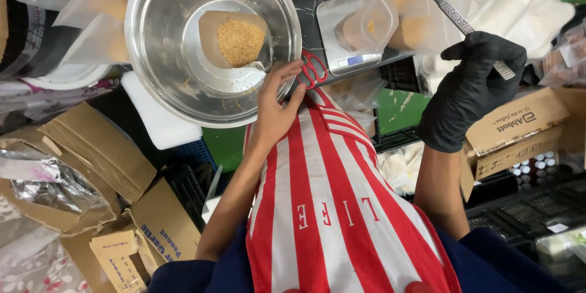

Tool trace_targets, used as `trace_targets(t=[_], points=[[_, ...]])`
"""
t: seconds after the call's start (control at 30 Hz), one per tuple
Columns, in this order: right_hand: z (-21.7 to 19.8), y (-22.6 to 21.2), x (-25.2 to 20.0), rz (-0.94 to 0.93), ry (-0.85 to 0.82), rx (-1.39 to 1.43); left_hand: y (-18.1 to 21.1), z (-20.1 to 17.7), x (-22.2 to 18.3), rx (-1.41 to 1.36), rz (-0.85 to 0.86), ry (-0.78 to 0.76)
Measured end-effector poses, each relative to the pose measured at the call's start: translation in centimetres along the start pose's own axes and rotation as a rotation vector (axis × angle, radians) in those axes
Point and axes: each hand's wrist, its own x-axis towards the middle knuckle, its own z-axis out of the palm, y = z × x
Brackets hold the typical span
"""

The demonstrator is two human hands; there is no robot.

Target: The person is scooping minced garlic from a large bowl into small plastic bags, likely for individual portions or retail sale.

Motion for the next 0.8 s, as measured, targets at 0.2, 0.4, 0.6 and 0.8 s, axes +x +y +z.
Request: trace_targets(t=[0.2,0.4,0.6,0.8], points=[[1.7,-1.5,0.3,-0.02,-0.061,-0.001,0.3,1.1,1.6,-0.063,0.063,0.001],[0.4,0.8,0.0,0.077,-0.033,0.052,-2.3,3.5,6.2,0.025,0.067,-0.191],[-1.2,1.0,0.1,0.124,0.032,0.075,-8.1,10.3,11.9,0.028,0.267,-0.367],[-3.1,0.7,0.3,0.057,0.104,-0.031,-8.6,14.2,13.5,0.1,0.254,-0.22]])
